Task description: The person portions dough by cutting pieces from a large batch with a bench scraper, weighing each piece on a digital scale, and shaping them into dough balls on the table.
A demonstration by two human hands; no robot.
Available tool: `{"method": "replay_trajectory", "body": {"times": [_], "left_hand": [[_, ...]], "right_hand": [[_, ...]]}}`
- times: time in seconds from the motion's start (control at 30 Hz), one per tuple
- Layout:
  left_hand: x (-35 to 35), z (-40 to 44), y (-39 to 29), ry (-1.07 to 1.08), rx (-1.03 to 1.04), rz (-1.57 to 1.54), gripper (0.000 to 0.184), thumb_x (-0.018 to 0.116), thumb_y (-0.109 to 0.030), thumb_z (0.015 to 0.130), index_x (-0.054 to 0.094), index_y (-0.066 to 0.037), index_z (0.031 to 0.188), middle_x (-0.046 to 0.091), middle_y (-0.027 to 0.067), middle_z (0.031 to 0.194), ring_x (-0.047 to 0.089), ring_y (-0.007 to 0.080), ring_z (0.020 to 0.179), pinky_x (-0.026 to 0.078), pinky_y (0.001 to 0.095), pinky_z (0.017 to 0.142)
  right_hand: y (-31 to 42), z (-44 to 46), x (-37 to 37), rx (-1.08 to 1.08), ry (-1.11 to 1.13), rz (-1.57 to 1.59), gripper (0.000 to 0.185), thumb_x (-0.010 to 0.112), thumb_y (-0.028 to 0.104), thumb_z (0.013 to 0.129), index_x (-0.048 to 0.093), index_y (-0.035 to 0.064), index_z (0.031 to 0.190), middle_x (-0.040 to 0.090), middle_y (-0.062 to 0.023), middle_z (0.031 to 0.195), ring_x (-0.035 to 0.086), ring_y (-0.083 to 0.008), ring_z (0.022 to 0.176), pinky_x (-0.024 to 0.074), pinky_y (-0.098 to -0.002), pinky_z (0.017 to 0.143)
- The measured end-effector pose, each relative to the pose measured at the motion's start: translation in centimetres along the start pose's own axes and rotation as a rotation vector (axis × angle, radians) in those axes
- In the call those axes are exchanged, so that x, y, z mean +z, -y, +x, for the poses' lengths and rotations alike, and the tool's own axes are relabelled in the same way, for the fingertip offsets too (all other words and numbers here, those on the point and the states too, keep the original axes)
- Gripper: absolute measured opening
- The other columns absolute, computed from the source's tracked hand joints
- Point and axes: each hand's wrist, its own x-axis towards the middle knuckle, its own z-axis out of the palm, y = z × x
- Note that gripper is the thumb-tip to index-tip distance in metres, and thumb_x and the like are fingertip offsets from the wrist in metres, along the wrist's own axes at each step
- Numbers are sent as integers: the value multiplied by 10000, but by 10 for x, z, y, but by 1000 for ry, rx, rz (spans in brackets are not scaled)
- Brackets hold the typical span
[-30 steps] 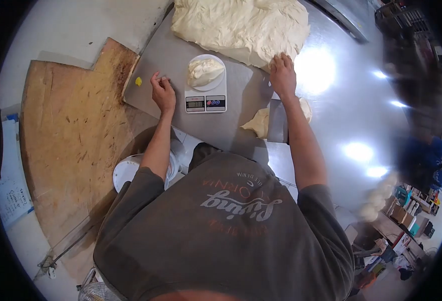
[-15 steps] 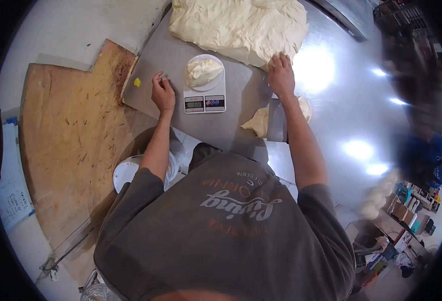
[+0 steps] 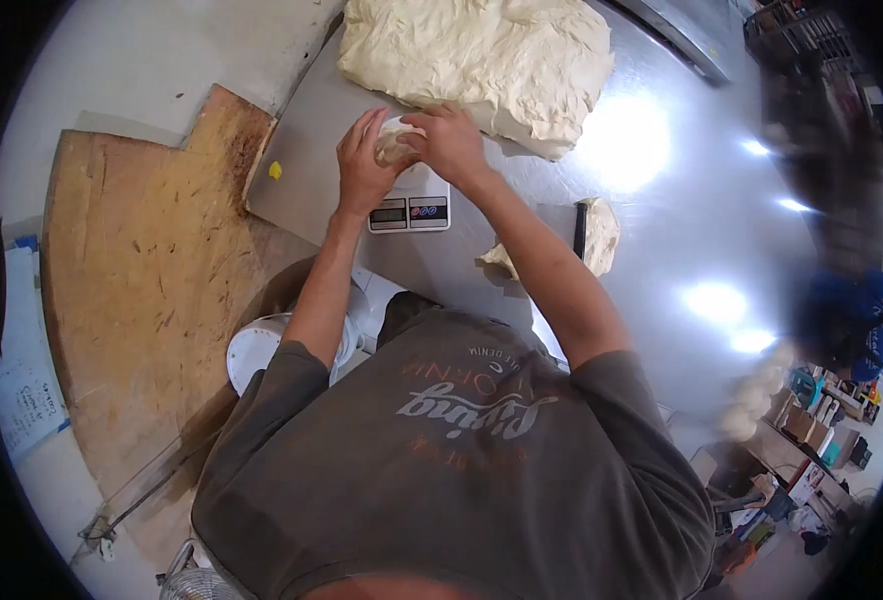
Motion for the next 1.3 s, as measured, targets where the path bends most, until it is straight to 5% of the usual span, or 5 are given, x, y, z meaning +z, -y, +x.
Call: {"method": "replay_trajectory", "body": {"times": [0.3,0.5,0.63,0.8,1.3], "left_hand": [[28,-4,10,-65,-49,28,361,877,-309,864,832,-110,1163,749,147,1255,663,373,1228,488,486,1049],[23,-4,7,-2,-116,18,208,791,-281,947,860,-125,1066,674,205,1398,597,394,1332,448,498,1128],[30,-9,2,-5,-305,86,381,751,-276,958,754,-95,1293,505,277,1565,494,423,1434,398,506,1188],[52,-5,8,-337,-723,-444,821,731,-286,963,334,-105,1659,440,292,1587,395,430,1514,347,531,1223],[13,-72,86,-352,-607,-57,397,655,-154,1015,595,-64,1397,760,102,1015,740,234,848,582,380,790]], "right_hand": [[4,22,-5,-131,308,-469,138,768,233,917,860,150,977,782,-81,943,715,-265,986,525,-408,909],[-31,34,-51,719,55,934,268,604,203,1078,787,9,1055,729,-175,930,695,-321,910,536,-393,777],[-57,14,-77,286,-572,-138,425,640,175,1037,614,44,1440,575,-258,1436,508,-452,1366,413,-535,1130],[-113,-67,-70,253,37,-722,482,637,344,1046,634,53,1430,496,-210,1603,384,-415,1543,325,-592,1189],[-115,-101,-54,456,0,-447,750,698,140,908,437,123,1611,358,-185,1711,306,-374,1607,305,-532,1254]]}}
